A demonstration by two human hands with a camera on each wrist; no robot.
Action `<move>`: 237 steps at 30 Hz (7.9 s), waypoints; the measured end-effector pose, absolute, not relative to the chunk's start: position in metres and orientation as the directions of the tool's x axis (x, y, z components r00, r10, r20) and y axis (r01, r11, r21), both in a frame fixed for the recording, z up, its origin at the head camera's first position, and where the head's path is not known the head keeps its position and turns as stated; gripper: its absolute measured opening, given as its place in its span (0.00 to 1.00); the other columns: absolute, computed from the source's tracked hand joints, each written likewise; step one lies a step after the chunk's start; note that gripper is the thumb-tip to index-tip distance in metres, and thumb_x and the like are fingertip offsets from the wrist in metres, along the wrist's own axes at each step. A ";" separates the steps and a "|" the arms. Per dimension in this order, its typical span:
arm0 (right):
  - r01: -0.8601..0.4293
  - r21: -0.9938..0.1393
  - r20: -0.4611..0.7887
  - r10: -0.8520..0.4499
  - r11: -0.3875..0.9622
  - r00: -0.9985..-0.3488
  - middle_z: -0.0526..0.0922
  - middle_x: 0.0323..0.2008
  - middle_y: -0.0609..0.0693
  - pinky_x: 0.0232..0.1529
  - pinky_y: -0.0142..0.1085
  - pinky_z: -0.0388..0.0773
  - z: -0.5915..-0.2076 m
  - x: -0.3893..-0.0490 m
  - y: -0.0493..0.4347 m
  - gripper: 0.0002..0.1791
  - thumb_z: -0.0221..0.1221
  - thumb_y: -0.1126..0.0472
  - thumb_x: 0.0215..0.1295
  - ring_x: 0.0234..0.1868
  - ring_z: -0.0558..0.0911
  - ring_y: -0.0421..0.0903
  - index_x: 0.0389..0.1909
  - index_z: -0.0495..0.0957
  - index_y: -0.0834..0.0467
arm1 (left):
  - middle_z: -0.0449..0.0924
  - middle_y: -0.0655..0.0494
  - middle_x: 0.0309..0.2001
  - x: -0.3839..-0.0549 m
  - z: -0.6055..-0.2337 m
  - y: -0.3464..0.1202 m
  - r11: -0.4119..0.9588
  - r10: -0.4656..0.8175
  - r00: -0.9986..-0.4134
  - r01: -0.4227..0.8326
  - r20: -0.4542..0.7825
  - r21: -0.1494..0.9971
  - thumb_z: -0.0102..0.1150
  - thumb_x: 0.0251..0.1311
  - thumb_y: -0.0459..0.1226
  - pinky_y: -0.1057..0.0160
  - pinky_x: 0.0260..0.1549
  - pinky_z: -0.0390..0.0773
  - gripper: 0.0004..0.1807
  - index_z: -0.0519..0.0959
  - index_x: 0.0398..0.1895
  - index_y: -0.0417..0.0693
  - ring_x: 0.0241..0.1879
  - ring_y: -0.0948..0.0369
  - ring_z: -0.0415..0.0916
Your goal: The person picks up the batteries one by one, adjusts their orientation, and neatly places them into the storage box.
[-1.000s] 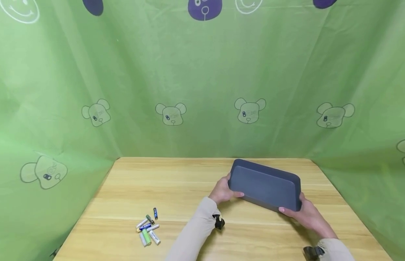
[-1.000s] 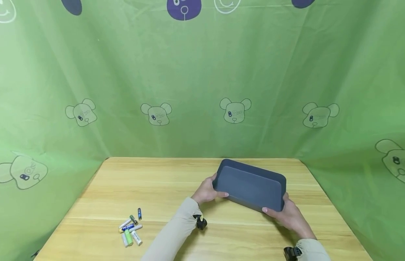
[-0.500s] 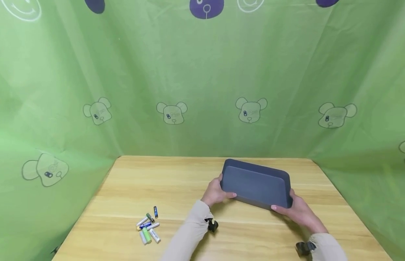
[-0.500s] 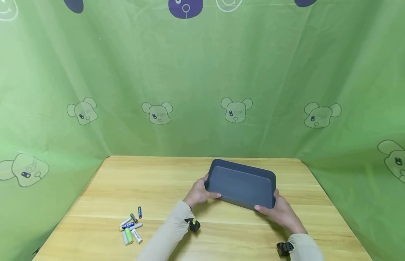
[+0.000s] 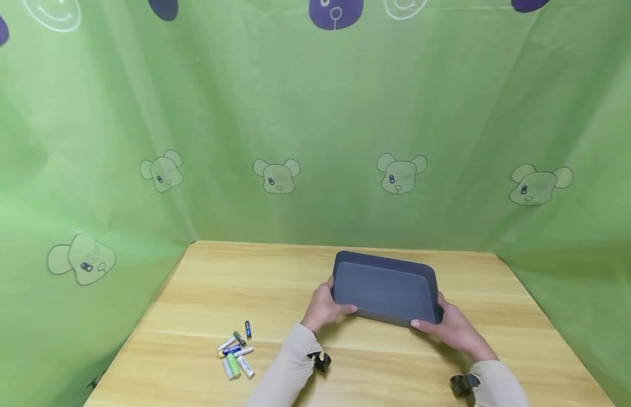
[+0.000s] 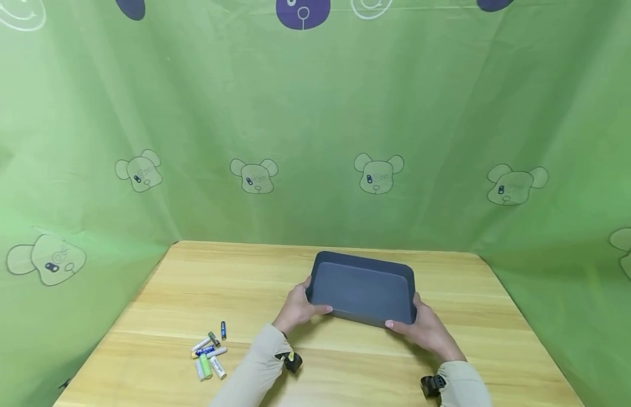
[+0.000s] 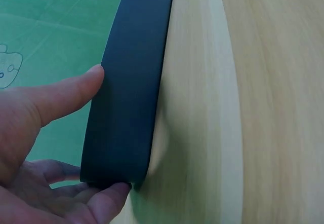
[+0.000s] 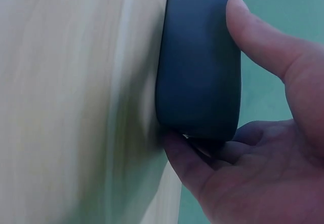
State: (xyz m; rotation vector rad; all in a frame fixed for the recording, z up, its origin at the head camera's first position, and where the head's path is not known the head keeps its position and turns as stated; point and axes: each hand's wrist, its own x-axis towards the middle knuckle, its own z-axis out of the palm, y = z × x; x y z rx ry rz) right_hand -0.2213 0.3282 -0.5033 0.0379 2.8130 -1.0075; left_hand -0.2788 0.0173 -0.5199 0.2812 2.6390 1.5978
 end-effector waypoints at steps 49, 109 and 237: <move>-0.198 -0.563 0.025 -0.223 0.802 -0.975 0.57 0.76 0.77 0.74 0.66 0.63 -0.502 -0.243 0.231 0.67 0.74 0.37 0.54 0.75 0.62 0.75 0.77 0.48 0.76 | 0.77 0.28 0.63 -0.254 -0.496 -0.098 0.665 0.067 -0.996 -0.002 -0.062 0.747 0.84 0.43 0.42 0.36 0.66 0.75 0.56 0.63 0.73 0.31 0.61 0.36 0.78; -0.286 -0.309 0.075 -0.276 0.907 -0.958 0.43 0.82 0.71 0.81 0.66 0.43 -0.520 -0.248 0.239 0.64 0.54 0.25 0.65 0.82 0.44 0.71 0.79 0.46 0.74 | 0.79 0.49 0.60 -0.224 -0.440 -0.177 0.753 0.255 -0.956 0.292 0.148 0.590 0.67 0.65 0.52 0.49 0.55 0.83 0.39 0.69 0.74 0.44 0.59 0.51 0.78; -0.255 -0.333 0.087 -0.240 0.908 -0.967 0.48 0.82 0.69 0.81 0.67 0.45 -0.520 -0.244 0.237 0.65 0.56 0.24 0.63 0.82 0.45 0.71 0.79 0.47 0.71 | 0.59 0.32 0.78 -0.349 -0.504 -0.145 0.777 0.533 -0.839 0.536 0.107 0.330 0.79 0.47 0.55 0.32 0.76 0.57 0.27 0.89 0.46 0.50 0.79 0.36 0.53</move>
